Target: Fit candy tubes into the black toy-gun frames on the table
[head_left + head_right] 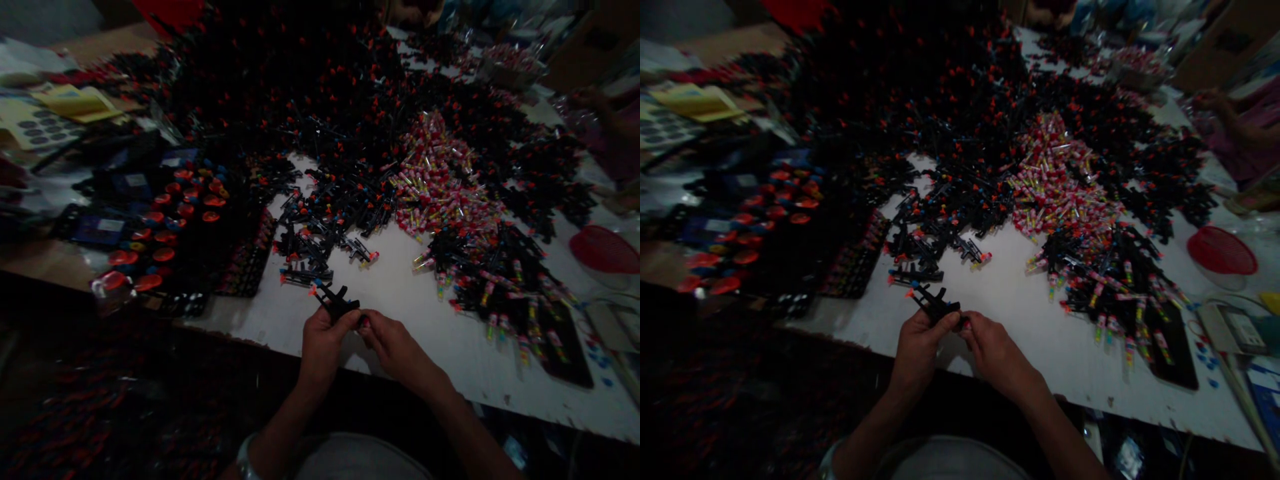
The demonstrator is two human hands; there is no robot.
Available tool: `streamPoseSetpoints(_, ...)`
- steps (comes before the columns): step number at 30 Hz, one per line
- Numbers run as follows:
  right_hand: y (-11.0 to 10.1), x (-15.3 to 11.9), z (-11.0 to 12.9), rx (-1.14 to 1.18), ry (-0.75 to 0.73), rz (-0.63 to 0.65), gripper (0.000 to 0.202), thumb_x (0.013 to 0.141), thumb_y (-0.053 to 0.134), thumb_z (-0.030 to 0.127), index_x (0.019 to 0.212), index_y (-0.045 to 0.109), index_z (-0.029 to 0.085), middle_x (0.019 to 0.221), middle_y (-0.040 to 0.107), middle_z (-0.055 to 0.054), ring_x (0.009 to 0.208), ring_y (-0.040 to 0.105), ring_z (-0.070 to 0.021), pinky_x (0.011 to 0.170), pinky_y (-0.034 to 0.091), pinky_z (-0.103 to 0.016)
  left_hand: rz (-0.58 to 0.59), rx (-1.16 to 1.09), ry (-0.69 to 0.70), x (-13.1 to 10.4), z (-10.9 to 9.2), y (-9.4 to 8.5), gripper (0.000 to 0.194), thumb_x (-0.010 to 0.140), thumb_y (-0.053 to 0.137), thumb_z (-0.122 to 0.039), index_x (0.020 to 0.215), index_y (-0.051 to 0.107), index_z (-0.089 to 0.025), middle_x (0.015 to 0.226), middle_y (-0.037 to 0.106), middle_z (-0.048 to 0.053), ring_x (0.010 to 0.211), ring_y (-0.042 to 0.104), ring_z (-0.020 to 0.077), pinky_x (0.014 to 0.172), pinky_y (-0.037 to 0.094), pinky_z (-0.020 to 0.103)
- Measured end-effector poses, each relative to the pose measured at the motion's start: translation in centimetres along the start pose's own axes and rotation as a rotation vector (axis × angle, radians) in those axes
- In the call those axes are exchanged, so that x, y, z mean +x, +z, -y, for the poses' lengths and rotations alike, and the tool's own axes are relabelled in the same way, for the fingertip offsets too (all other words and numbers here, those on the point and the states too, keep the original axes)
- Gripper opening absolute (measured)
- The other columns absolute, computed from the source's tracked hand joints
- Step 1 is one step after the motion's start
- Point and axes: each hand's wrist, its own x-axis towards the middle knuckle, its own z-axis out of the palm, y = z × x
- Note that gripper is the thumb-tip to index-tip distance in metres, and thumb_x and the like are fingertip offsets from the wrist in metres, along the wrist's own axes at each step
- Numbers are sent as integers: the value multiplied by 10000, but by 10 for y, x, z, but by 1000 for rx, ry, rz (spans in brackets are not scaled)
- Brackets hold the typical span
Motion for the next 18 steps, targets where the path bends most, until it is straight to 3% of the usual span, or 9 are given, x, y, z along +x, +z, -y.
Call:
streamPoseSetpoints(3,-10,-4,0,-50,20,-14,242,946,378,233,1107,553,188,901,643,-54,770,590,-157,705,458,-264,77,61,5,2,-2,4,213,734,677,-309,873,669,-148,803,702,19,722,616,136,717,487,249)
streamPoseSetpoints(5,-31,-8,-8,-123,73,-130,269,950,366,275,1118,559,193,867,642,-49,746,593,-166,696,467,-277,163,159,68,6,-8,5,268,772,637,-335,974,638,-159,932,695,45,808,623,156,755,496,274)
streamPoseSetpoints(9,-86,-4,-36,-637,270,-792,416,901,442,337,1255,493,124,1103,583,-176,1023,531,-295,871,416,-451,168,572,356,28,-25,5,367,838,560,-324,1178,544,-186,1174,613,95,991,591,199,830,494,339)
streamPoseSetpoints(11,-106,16,-50,-844,295,-932,467,871,492,310,1287,470,98,1225,509,-219,1150,435,-341,937,353,-504,140,817,536,45,-32,11,411,855,544,-291,1245,502,-171,1279,552,129,1146,521,235,957,433,404)
streamPoseSetpoints(15,-125,87,-67,-952,227,-740,436,884,462,222,1309,462,126,1256,491,-209,1152,427,-322,926,360,-466,133,1233,774,81,-33,35,516,818,612,-264,1304,468,-169,1459,362,171,1364,274,323,1068,276,522)
streamPoseSetpoints(18,-134,131,-73,-1024,249,-638,446,879,510,298,1295,490,139,1266,462,-242,1145,410,-373,903,349,-509,186,1400,808,96,-27,43,430,804,626,-246,1224,556,-181,1404,441,180,1348,302,360,1045,271,555)
